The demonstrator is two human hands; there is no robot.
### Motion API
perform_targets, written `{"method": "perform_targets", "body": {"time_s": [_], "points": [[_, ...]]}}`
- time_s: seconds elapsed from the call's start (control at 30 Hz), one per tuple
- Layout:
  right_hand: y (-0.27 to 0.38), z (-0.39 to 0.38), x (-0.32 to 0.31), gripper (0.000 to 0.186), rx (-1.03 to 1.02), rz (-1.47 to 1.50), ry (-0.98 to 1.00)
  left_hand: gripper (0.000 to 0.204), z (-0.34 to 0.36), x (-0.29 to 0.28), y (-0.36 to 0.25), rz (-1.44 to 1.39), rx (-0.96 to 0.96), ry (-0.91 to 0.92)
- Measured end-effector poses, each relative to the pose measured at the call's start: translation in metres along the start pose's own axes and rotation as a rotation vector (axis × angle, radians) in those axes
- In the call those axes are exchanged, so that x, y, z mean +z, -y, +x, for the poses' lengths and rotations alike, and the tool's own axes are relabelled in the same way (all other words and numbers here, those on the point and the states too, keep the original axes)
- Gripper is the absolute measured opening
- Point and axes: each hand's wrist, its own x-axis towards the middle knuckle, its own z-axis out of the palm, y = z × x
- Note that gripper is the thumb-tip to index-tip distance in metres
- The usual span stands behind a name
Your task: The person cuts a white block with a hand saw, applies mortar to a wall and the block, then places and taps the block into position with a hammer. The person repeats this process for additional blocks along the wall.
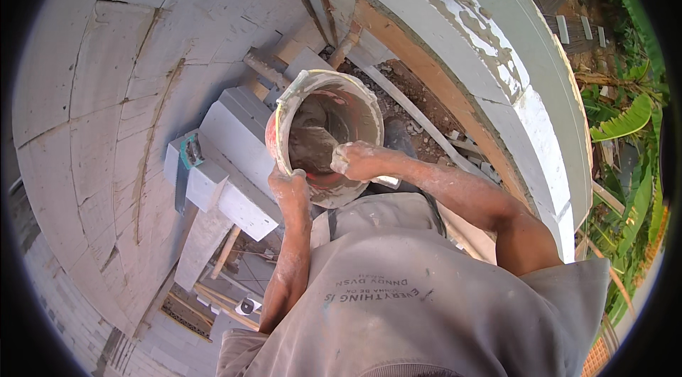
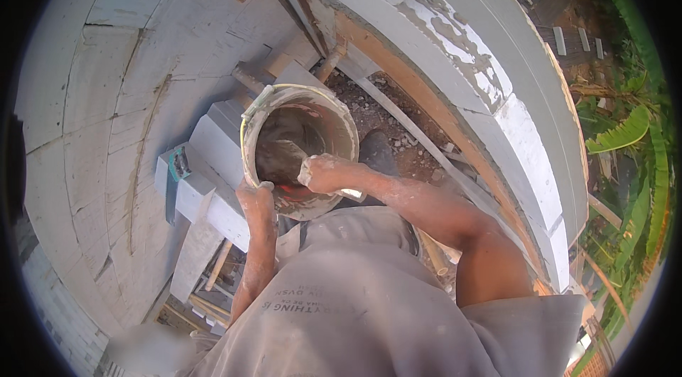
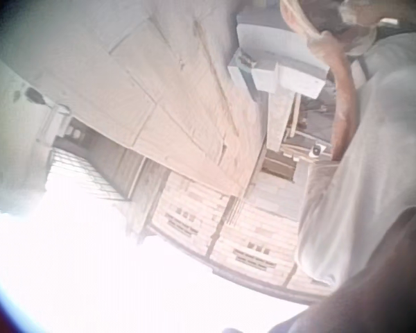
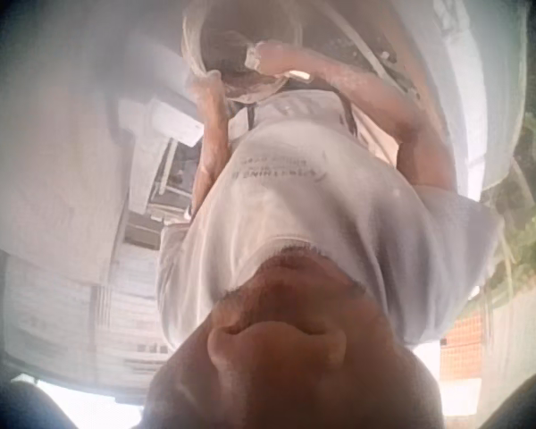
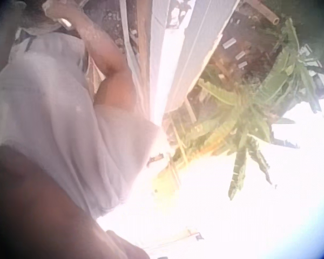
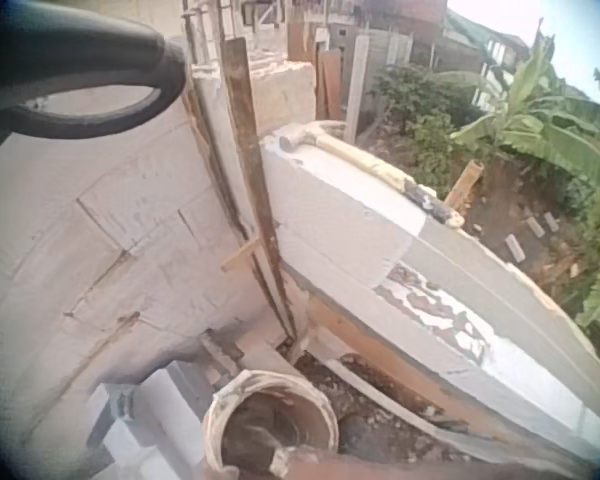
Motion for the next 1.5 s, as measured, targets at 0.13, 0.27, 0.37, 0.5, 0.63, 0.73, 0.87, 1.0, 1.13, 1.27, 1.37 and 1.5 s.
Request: {"method": "perform_targets", "body": {"time_s": [0.13,0.27,0.37,0.5,0.63,0.73,0.87,1.0,1.13,1.27,1.37,1.5], "points": [[-0.068,0.048,0.066,0.029,-0.230,-0.366,-0.235,0.037,-0.018,0.000,-0.022,0.043,0.152,0.059],[-0.020,-0.054,-0.008,0.034,-0.067,0.102,-0.133,0.053,-0.011,0.009,-0.011,-0.074,0.232,0.352],[-0.077,0.014,0.081,0.033,-0.018,0.177,-0.648,0.057,0.006,0.024,-0.009,0.073,0.233,0.244],[-0.061,0.005,0.057,0.037,-0.107,0.234,-0.362,0.054,-0.005,0.036,-0.036,0.223,0.313,0.378],[-0.084,-0.010,0.056,0.039,0.096,0.379,-0.599,0.054,0.002,0.048,-0.044,0.230,0.369,0.382],[-0.049,0.008,0.072,0.032,-0.004,0.072,-0.587,0.055,-0.018,0.056,-0.060,0.298,0.354,0.406],[-0.091,-0.018,0.029,0.043,0.098,0.244,-0.691,0.056,-0.023,0.060,-0.058,0.271,0.342,0.428],[-0.111,-0.024,0.062,0.040,-0.050,0.495,-0.537,0.056,-0.032,0.077,-0.049,0.292,0.377,0.430],[-0.110,-0.103,0.051,0.039,-0.383,1.025,-0.210,0.057,-0.065,0.080,-0.053,0.263,0.212,0.412],[-0.124,-0.064,0.041,0.029,0.065,0.144,-0.571,0.060,-0.023,0.068,-0.024,0.322,0.352,0.388],[-0.115,-0.077,0.061,0.032,-0.145,-0.133,-0.454,0.064,-0.025,0.075,-0.021,0.258,0.293,0.444],[-0.127,-0.095,0.025,0.033,-0.078,-0.008,-0.492,0.061,-0.070,0.072,-0.027,0.188,0.266,0.359]]}}
